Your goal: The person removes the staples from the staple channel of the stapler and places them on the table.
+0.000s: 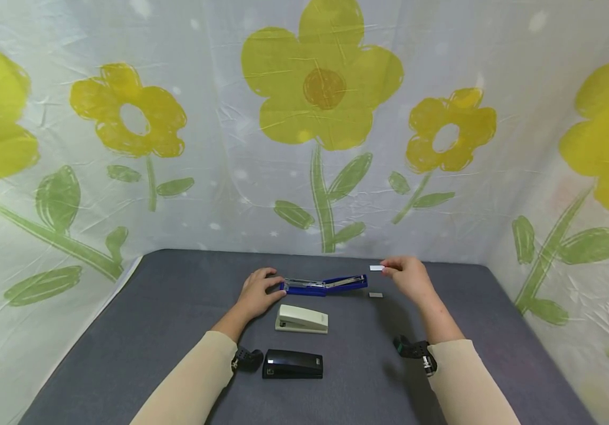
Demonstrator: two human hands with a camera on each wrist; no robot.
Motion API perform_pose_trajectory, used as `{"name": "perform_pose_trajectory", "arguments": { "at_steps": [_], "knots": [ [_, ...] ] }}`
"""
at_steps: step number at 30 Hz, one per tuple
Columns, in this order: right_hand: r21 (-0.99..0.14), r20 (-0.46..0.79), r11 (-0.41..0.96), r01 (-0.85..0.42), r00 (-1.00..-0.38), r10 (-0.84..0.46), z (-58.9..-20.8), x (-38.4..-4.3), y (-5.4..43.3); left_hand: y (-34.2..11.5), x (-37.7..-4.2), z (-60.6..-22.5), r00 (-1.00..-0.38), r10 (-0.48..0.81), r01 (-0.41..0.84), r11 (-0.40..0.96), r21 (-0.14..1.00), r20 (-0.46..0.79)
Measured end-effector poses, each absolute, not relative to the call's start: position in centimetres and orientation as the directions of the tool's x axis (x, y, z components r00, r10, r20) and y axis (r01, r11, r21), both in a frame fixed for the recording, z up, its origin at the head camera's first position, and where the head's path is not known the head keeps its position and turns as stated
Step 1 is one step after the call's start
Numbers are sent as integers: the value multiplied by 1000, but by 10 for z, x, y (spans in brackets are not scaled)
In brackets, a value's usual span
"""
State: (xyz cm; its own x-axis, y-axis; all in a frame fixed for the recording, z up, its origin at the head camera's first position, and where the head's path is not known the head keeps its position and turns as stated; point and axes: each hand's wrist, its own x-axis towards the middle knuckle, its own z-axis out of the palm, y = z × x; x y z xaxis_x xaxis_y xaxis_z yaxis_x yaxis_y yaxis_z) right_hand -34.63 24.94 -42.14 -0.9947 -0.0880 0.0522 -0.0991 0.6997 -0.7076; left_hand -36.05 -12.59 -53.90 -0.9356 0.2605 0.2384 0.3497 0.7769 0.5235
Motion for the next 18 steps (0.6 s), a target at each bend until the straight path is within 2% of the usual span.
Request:
{"name": "perform_pose_trajectory", "arguments": {
  "at_steps": [8,18],
  "knots": [
    [-694,66,714,-93,-996,-65,-433,-344,266,-126,-359,-538,-931,263,360,775,520,253],
    [-722,0,691,-33,-999,-47,-452,-339,287,-126,-359,-538,-930,263,362,776,516,258]
  ]
}}
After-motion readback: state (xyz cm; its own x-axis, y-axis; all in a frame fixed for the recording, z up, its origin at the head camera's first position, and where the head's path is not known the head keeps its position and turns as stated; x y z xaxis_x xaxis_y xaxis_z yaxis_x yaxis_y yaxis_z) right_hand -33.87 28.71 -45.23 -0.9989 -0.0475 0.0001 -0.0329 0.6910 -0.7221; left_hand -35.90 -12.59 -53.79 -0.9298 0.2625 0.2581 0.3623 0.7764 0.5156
